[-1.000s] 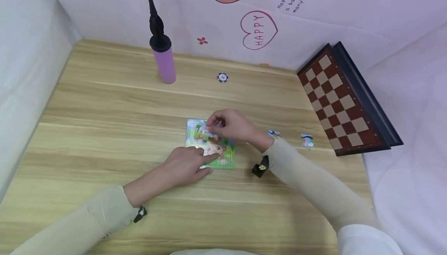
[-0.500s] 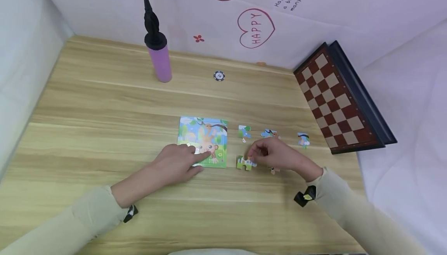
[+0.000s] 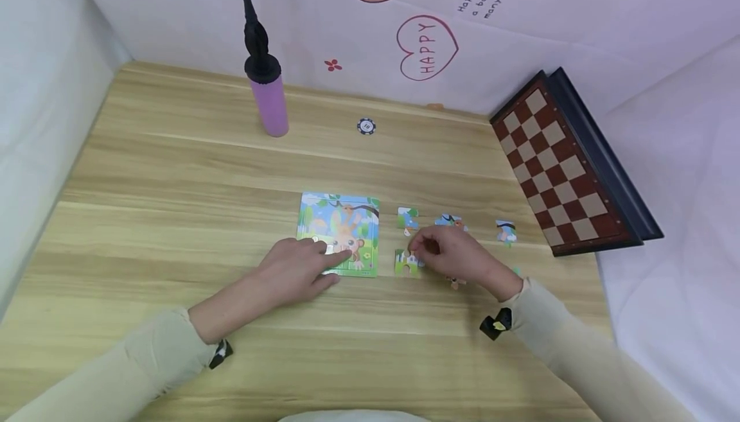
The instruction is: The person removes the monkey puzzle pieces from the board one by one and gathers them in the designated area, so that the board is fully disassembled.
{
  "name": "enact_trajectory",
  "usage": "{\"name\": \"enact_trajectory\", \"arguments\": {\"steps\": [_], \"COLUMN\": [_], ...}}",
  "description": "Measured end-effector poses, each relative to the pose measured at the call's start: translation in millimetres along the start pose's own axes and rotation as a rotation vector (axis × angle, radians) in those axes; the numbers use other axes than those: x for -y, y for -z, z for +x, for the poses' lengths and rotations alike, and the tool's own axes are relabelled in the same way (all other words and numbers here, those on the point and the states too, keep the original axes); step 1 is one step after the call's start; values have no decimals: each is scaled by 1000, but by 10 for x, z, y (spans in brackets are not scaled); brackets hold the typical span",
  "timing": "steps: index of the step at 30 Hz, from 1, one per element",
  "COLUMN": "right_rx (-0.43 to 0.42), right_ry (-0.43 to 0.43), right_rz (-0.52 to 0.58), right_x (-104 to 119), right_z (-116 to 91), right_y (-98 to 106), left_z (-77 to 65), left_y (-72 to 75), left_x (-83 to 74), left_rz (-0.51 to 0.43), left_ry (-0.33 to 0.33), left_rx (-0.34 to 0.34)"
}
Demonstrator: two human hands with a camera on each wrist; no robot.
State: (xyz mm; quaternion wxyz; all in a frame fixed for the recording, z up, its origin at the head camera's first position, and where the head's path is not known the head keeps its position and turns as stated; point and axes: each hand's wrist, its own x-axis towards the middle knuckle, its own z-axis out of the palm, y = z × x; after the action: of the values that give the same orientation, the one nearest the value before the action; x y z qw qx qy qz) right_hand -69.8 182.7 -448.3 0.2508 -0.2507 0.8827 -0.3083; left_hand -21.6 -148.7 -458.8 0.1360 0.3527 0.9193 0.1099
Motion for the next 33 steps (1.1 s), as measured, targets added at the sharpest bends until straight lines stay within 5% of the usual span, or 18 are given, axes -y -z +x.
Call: {"name": "enact_trajectory", "arguments": {"steps": [9, 21, 33], "right_rx": [-49, 149, 172], "right_ry": [29, 10, -56], "right_rz": [-50, 16, 47], "right_x": [66, 556, 626], "right_z": [59, 342, 426], "right_y": [-33, -178, -195], "left_z": [5, -52, -22], "left_y": [-17, -63, -25], "left_x": [42, 49, 46], "left_rz": [-11, -46, -114], "left_ry": [-11, -40, 3], "left_rx": [-29, -19, 24]}}
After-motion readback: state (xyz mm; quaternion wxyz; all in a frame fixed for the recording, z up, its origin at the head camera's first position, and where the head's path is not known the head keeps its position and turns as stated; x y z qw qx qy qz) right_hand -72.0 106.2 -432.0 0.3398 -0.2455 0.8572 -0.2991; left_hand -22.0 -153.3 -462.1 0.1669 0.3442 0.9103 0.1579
